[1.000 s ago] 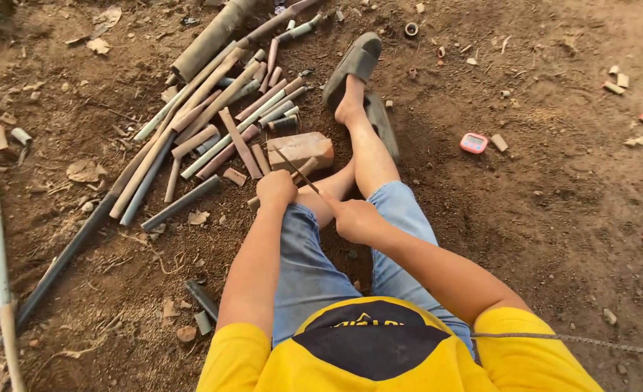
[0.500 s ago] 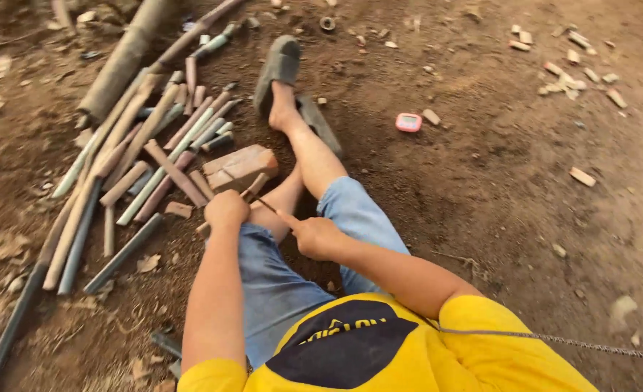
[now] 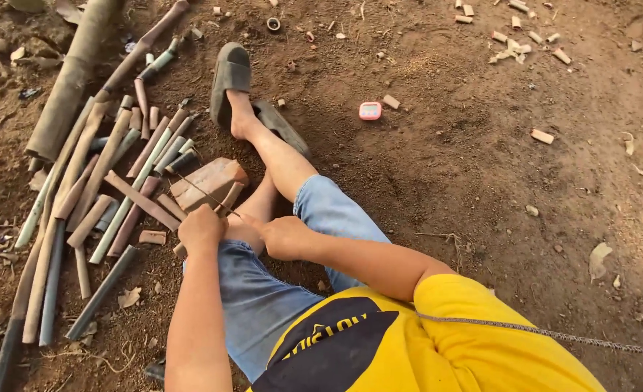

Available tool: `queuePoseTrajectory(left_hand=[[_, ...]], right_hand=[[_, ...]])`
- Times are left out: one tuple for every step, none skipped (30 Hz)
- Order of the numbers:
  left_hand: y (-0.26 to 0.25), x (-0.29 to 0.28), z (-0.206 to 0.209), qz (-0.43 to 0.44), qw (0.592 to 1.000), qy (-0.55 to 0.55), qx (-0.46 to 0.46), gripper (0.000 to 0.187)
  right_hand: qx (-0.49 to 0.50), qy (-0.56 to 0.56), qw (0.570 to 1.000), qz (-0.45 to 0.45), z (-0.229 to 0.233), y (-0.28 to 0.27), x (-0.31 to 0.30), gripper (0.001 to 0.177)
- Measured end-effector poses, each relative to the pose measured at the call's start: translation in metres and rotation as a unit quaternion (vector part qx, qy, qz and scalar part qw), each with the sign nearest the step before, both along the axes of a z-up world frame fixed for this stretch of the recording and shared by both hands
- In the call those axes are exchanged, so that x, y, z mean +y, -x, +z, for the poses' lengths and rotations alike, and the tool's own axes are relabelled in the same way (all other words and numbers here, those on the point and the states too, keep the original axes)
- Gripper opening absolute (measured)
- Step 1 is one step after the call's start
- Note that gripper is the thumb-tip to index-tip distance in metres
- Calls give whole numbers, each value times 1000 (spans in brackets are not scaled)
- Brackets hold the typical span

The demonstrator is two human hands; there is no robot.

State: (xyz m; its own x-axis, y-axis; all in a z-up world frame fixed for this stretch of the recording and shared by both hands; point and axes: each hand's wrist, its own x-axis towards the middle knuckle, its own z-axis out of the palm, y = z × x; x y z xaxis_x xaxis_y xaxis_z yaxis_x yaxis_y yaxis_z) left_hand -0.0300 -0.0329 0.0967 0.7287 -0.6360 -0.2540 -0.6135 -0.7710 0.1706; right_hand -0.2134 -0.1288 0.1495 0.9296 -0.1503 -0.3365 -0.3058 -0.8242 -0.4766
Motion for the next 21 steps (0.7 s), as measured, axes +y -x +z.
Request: queuePoseTrajectory(left_hand=[[-2, -1, -13, -3, 1000, 1, 0, 31], [-6, 1, -24, -2, 1000, 10, -13, 26], [-11, 2, -36, -1, 1000, 19, -25, 22], [-15, 4, -47, 0, 999, 17, -27, 22], [-18, 6, -57, 2, 999, 32, -28, 23], [-22, 7, -68, 5, 998, 47, -29, 27], [-23, 5, -71, 7, 998, 46, -31, 27], [-23, 4, -74, 20, 997, 64, -44, 29], [-24, 3, -77, 32, 995, 81, -57, 31], [-27, 1, -88, 37, 994, 80, -58, 31], [-30, 0, -100, 29, 983, 131, -128, 33], [-31, 0, -113, 21, 964, 179, -197, 36], [-37, -2, -124, 25, 964, 176, -198, 36], [-42, -4, -136, 18, 949, 195, -247, 42], [-47, -5, -148, 10, 932, 212, -295, 48], [-45, -5, -145, 15, 932, 209, -297, 48], [-43, -6, -142, 15, 930, 209, -301, 45], [-41, -3, -141, 16, 929, 208, -305, 43], [-43, -8, -143, 23, 929, 203, -307, 43], [-43, -8, -147, 18, 930, 204, -306, 41], [-44, -9, -151, 13, 930, 204, -305, 39]], right_hand=[[0, 1, 1000, -3, -3, 2, -1, 63], [-4, 3, 1000, -9, -7, 1, -1, 63], [-9, 5, 1000, -15, -10, -1, 0, 64], [-11, 3, 1000, -14, -14, -2, 0, 64], [-29, 8, 999, -19, -17, -3, 0, 63], [-47, 13, 999, -24, -21, -5, -1, 63], [-49, 12, 998, -22, -18, -5, -1, 63], [-52, 33, 998, -26, -15, -6, -1, 65], [-55, 54, 997, -29, -12, -6, -1, 68], [-56, 54, 997, -25, -10, -8, -2, 68], [-51, 59, 997, -28, -8, -11, -3, 68], [-45, 64, 996, -30, -6, -11, -4, 68], [-46, 63, 997, -25, -9, -12, -6, 68], [-50, 62, 996, -33, -13, -12, -7, 68], [-55, 60, 996, -40, -17, -13, -8, 69], [-56, 58, 996, -33, -20, -13, -10, 69], [-57, 57, 996, -40, -23, -13, -11, 71], [-57, 55, 996, -45, -27, -13, -11, 73], [-57, 52, 996, -37, -29, -13, -14, 73], [-54, 75, 995, -30, -34, -14, -14, 74], [-52, 97, 994, -22, -38, -15, -14, 75]])
